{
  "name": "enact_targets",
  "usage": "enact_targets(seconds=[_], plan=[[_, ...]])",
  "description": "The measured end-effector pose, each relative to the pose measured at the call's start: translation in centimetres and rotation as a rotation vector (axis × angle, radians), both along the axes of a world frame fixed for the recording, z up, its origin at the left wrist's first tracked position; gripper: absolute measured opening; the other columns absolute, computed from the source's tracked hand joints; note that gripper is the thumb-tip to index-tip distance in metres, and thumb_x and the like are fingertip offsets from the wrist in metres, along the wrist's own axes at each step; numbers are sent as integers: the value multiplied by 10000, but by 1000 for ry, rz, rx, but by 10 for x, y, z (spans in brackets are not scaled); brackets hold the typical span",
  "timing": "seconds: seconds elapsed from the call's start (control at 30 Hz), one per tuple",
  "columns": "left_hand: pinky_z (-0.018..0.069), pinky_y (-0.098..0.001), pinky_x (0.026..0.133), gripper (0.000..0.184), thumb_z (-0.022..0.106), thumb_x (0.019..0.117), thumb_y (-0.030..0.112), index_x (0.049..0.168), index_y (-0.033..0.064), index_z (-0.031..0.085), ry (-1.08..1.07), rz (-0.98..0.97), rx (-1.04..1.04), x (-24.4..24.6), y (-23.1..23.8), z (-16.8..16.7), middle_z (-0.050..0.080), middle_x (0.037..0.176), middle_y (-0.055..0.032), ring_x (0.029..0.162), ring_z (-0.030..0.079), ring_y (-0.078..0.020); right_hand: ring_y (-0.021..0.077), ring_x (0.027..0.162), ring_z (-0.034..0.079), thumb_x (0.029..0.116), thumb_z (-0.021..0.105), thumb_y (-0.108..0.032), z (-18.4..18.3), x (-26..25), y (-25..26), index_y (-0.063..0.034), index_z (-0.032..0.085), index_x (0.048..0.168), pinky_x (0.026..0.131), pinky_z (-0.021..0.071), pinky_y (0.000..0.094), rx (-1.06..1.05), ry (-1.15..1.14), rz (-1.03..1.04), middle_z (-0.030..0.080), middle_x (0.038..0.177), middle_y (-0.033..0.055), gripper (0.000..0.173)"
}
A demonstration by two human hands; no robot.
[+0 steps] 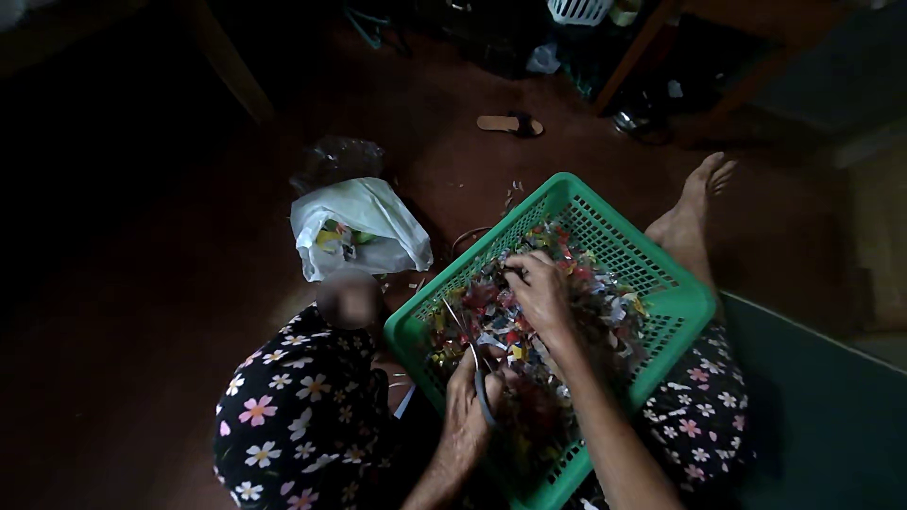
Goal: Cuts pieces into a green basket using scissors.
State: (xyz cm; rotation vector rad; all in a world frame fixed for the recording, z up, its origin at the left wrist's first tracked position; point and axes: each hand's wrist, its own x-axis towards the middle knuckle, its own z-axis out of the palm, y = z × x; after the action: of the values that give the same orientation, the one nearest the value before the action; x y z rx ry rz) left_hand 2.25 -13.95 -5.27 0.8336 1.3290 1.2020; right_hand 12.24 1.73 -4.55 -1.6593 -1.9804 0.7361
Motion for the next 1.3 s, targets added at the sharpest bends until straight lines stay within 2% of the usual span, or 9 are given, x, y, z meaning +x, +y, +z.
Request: enact_targets(seconds=[0.13, 0.23, 0.47, 0.63, 0.77, 0.93, 1.03, 1.17, 1.3], plan=[[580, -248, 622, 321, 545, 943, 212, 1179, 2, 605, -29, 4, 22, 1, -1, -4, 701, 875, -7, 735, 677, -88, 427, 1035, 672, 904, 780, -197, -42, -30, 13, 38, 631, 1220, 861, 550, 590, 2, -168, 3, 623, 1266, 257, 420], [580, -255, 603, 309, 545, 947, 202, 1176, 3, 603, -43, -14, 15, 2, 0, -8, 697, 874, -13, 722, 680, -101, 417, 891, 712, 950, 677, -109, -67, -23, 1, 28, 732, 1053, 768, 575, 580, 246, -227, 63, 697, 1091, 238, 179], [578, -263, 643, 307, 569, 950, 180, 1192, -2, 619, 18, -13, 9, -5, 2, -5, 690, 902, -28, 742, 672, -99, 399, 1254, 583, 1044, 545, -140, -6, 32, -17, 38, 676, 1220, 1083, 435, 548, -499, -385, 312, 643, 1278, 255, 283], [591, -245, 604, 321, 580, 945, 152, 1207, -32, 592, 57, 102, 88, -11, 4, 2, 712, 869, -11, 717, 694, -87, 412, 1121, 663, 1030, 574, -85, 15, 70, -22, -10, 748, 1145, 1016, 480, 598, -224, -326, 147, 719, 1142, 224, 222], [602, -251, 627, 325, 596, 928, 173, 1175, -37, 604, 114, 217, 149, -16, 6, 0, 712, 880, -18, 729, 699, -90, 467, 1196, 612, 1016, 580, -52, 39, 70, -30, -56, 667, 1334, 1009, 436, 679, -116, -484, 101, 627, 1366, 208, 330], [602, -246, 622, 300, 574, 932, 148, 1158, -47, 595, 127, 274, 205, -18, 9, -1, 706, 860, -15, 709, 694, -85, 372, 1070, 690, 963, 664, -155, 8, 21, -73, -40, 664, 1323, 927, 554, 542, -75, -312, 300, 649, 1310, 197, 378], [603, -230, 648, 291, 589, 918, 128, 1145, -53, 611, 158, 263, 205, -16, 8, -1, 704, 896, -7, 740, 695, -58, 400, 988, 696, 938, 681, -158, -22, 17, -87, -39, 662, 1280, 841, 555, 562, -87, -317, 416, 648, 1269, 218, 363], [580, -241, 667, 323, 590, 945, 190, 1168, -43, 611, 249, 117, 217, -22, 4, -11, 707, 896, -13, 751, 675, -55, 380, 1079, 678, 987, 653, -176, -14, 35, -61, 39, 732, 1122, 980, 518, 543, -225, -134, 216, 695, 1166, 231, 266], [582, -423, 800, 439, 565, 934, 234, 1306, 3, 595, 551, -184, 119, -25, 3, -17, 716, 1019, -83, 894, 700, -188, 163, 863, 658, 1035, 595, -181, 3, 65, -49, 23, 727, 1030, 835, 536, 369, -251, 135, 8, 700, 936, 117, 243]])
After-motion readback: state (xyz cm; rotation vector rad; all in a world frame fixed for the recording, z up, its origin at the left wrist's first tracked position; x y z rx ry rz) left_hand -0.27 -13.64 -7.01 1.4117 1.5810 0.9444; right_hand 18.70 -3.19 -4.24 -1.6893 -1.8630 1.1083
